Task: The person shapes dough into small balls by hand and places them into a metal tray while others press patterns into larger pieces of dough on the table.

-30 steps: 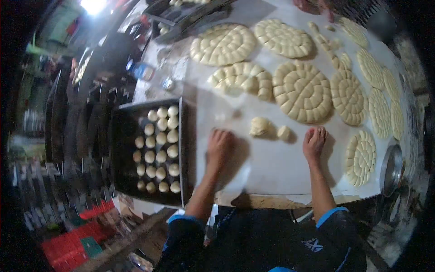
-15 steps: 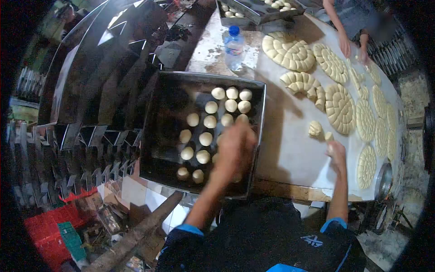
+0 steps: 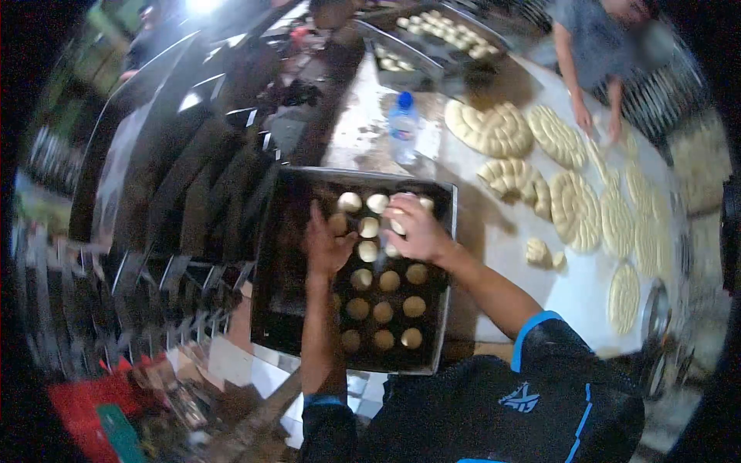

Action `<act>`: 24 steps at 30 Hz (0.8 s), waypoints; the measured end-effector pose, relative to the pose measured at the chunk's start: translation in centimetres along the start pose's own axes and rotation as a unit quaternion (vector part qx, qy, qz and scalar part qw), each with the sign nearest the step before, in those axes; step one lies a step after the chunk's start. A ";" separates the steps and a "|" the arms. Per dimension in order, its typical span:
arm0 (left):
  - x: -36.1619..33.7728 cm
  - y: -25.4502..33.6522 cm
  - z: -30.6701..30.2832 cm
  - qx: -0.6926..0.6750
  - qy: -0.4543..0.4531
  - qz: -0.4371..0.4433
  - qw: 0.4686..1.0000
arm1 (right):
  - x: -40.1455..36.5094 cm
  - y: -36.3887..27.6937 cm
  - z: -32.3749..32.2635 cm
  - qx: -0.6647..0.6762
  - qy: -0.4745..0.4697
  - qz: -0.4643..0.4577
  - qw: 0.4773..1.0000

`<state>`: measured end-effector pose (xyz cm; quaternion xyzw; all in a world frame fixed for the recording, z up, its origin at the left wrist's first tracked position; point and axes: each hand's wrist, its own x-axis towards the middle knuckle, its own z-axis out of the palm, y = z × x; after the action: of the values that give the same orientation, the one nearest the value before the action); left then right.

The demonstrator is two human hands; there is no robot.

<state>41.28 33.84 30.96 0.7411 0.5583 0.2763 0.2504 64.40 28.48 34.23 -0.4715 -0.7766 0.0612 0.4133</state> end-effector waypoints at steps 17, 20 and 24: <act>8.7 26.5 38.1 -0.065 -0.072 -0.265 0.959 | -47.1 4.1 -29.8 -0.076 0.317 0.506 0.798; 9.9 26.7 39.7 -0.207 -0.075 -0.260 0.940 | -48.7 5.8 -32.6 -0.098 0.321 0.456 0.824; 7.3 24.1 36.5 -0.308 -0.214 -0.131 0.918 | -48.8 6.3 -34.1 -0.112 0.359 0.448 0.811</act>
<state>84.65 32.60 21.99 0.5890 0.4705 0.2342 0.6139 102.98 -16.38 24.90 -0.7987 -0.2770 -0.0218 0.5338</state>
